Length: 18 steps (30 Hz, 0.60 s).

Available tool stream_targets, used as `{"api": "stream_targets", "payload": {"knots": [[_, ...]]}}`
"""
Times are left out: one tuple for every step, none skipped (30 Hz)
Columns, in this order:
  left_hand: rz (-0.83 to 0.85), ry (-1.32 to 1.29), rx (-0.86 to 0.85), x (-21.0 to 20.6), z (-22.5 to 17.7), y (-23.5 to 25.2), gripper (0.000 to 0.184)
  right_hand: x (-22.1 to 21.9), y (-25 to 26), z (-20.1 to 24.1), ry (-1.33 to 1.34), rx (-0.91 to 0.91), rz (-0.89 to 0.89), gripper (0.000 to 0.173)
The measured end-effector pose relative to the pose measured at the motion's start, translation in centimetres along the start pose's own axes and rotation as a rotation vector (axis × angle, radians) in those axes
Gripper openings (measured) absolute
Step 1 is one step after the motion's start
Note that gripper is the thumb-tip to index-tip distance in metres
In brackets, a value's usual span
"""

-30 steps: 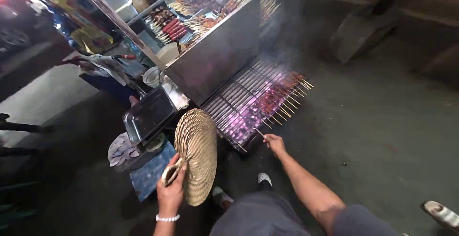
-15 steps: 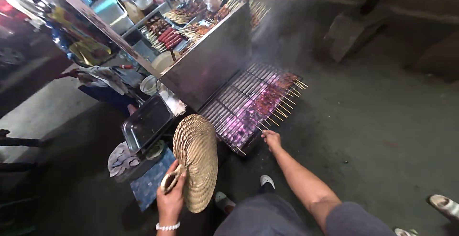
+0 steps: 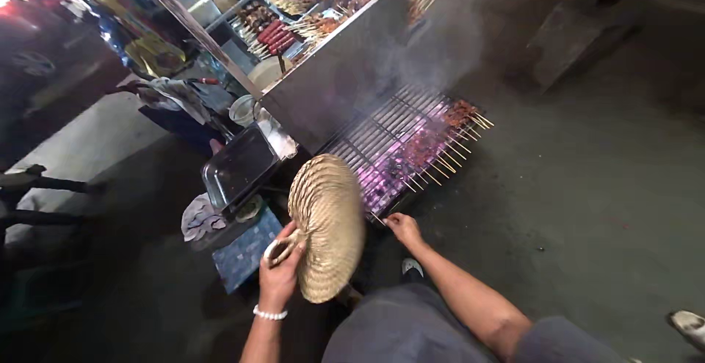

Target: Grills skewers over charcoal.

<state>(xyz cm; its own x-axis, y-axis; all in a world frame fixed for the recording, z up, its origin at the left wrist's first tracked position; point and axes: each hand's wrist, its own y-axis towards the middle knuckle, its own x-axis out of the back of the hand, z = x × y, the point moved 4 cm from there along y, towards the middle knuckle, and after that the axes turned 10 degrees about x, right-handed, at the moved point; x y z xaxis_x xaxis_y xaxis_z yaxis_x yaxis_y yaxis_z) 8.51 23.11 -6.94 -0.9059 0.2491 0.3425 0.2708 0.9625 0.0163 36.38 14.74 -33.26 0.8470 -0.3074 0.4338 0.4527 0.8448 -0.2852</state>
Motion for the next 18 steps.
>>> {"api": "stream_targets", "payload": {"knots": [[0.005,-0.025,0.021,-0.4,0.1,0.1,0.049,-0.6,-0.1,0.8,-0.041,-0.001,0.043,0.032],[-0.003,-0.01,0.013,-0.6,0.1,0.2,0.048,-1.0,0.1,1.4,-0.074,-0.003,0.067,0.03],[-0.015,0.027,-0.007,-0.6,0.1,0.2,0.046,-1.4,0.4,1.6,-0.1,-0.006,0.079,0.027],[-0.023,0.065,-0.031,-0.6,0.1,0.3,0.045,-1.5,0.6,1.6,-0.127,-0.008,0.081,0.025],[-0.031,0.083,-0.041,-0.5,0.0,0.2,0.044,-1.4,0.7,1.5,-0.147,-0.009,0.076,0.024],[-0.046,0.083,-0.038,-0.2,-0.1,0.1,0.045,-1.2,0.8,1.3,-0.15,-0.007,0.064,0.024],[-0.061,0.069,-0.029,0.1,-0.1,0.1,0.045,-0.8,1.0,1.0,-0.135,-0.001,0.048,0.024],[-0.076,0.051,-0.018,0.5,-0.2,-0.1,0.047,-0.4,1.1,0.6,-0.102,0.012,0.026,0.024],[-0.087,0.038,-0.01,0.9,-0.2,-0.2,0.047,0.2,1.2,0.0,-0.059,0.031,-0.006,0.024],[-0.095,0.034,-0.009,1.2,-0.1,-0.4,0.048,0.8,1.3,-0.5,-0.017,0.044,-0.04,0.024],[-0.102,0.032,-0.007,1.5,0.0,-0.6,0.048,1.5,1.5,-1.1,0.018,0.045,-0.068,0.023],[-0.11,0.03,-0.001,1.7,0.2,-0.7,0.048,2.3,1.8,-1.6,0.046,0.037,-0.09,0.023],[-0.114,0.027,0.008,1.8,0.4,-0.8,0.048,3.1,2.2,-2.0,0.07,0.031,-0.112,0.023],[-0.116,0.027,0.016,1.8,0.6,-0.9,0.048,3.8,2.7,-2.4,0.087,0.029,-0.132,0.024],[-0.117,0.025,0.023,1.7,0.7,-1.0,0.049,4.4,3.3,-2.7,0.093,0.025,-0.148,0.024],[-0.117,0.021,0.027,1.6,0.8,-1.1,0.049,4.9,3.8,-3.0,0.086,0.017,-0.157,0.025],[-0.118,0.02,0.028,1.4,0.9,-1.1,0.049,5.4,4.2,-3.1,0.072,0.005,-0.165,0.025],[-0.118,0.021,0.026,1.3,0.9,-1.1,0.049,5.7,4.5,-3.2,0.056,-0.008,-0.177,0.025]]}}
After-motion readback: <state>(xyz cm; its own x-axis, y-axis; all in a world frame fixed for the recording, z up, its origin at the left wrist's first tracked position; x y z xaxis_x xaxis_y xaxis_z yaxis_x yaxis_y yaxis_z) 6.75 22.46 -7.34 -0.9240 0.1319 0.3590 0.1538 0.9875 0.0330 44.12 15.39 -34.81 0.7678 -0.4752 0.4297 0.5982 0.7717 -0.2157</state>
